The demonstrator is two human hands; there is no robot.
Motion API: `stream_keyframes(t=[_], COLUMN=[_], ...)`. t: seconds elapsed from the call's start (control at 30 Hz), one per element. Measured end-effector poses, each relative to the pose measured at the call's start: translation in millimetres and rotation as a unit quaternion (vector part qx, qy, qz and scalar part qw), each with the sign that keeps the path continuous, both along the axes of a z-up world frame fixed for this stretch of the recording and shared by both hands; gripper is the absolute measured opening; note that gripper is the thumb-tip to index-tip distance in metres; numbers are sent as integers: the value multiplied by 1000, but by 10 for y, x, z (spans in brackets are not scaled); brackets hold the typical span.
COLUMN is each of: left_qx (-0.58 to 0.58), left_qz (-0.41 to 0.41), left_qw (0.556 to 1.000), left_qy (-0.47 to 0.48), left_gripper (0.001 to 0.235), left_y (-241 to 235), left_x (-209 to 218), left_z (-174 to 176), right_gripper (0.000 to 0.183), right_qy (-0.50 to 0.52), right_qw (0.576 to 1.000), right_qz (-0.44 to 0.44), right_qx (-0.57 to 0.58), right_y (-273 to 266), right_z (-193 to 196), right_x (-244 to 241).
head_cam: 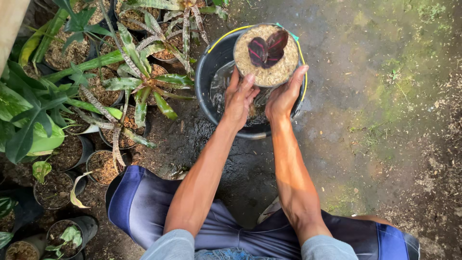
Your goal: The person sits on the ground and repeatedly cleans the exterior of small potted plants using a cloth and water from a bucket. They wipe each pot, rinse the cloth, and return the pot to a nearby shelf.
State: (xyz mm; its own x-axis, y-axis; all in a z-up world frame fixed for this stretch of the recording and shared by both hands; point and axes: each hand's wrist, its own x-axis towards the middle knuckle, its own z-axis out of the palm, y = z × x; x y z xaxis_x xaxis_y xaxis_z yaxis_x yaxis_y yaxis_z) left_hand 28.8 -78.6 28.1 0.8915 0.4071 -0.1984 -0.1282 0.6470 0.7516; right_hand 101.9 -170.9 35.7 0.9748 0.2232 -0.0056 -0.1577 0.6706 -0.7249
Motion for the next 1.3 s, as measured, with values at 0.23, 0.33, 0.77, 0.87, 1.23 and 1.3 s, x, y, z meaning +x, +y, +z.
stream_keyframes(t=[0.23, 0.33, 0.77, 0.87, 1.23, 1.3], left_qx=[-99, -60, -125, -95, -104, -114], left_qz=[66, 77, 79, 81, 73, 58], left_qw=[993, 995, 987, 988, 992, 992], left_qy=[13, 38, 58, 88, 21, 17], left_gripper=[80, 81, 75, 73, 58, 53], left_y=[166, 304, 182, 208, 224, 273], left_x=[135, 46, 59, 79, -91, -140], left_z=[4, 9, 109, 100, 1, -12], right_gripper=[84, 81, 85, 89, 87, 90], right_qy=[-237, -263, -274, -350, -290, -233], right_qw=[948, 940, 929, 859, 904, 956], right_qz=[-14, -12, -27, -46, -30, 36], right_qx=[-213, -217, -248, -371, -314, -176], right_y=[176, 297, 379, 366, 395, 431], right_z=[22, -4, 304, 245, 346, 377], right_x=[-606, -691, -282, -643, -305, 37])
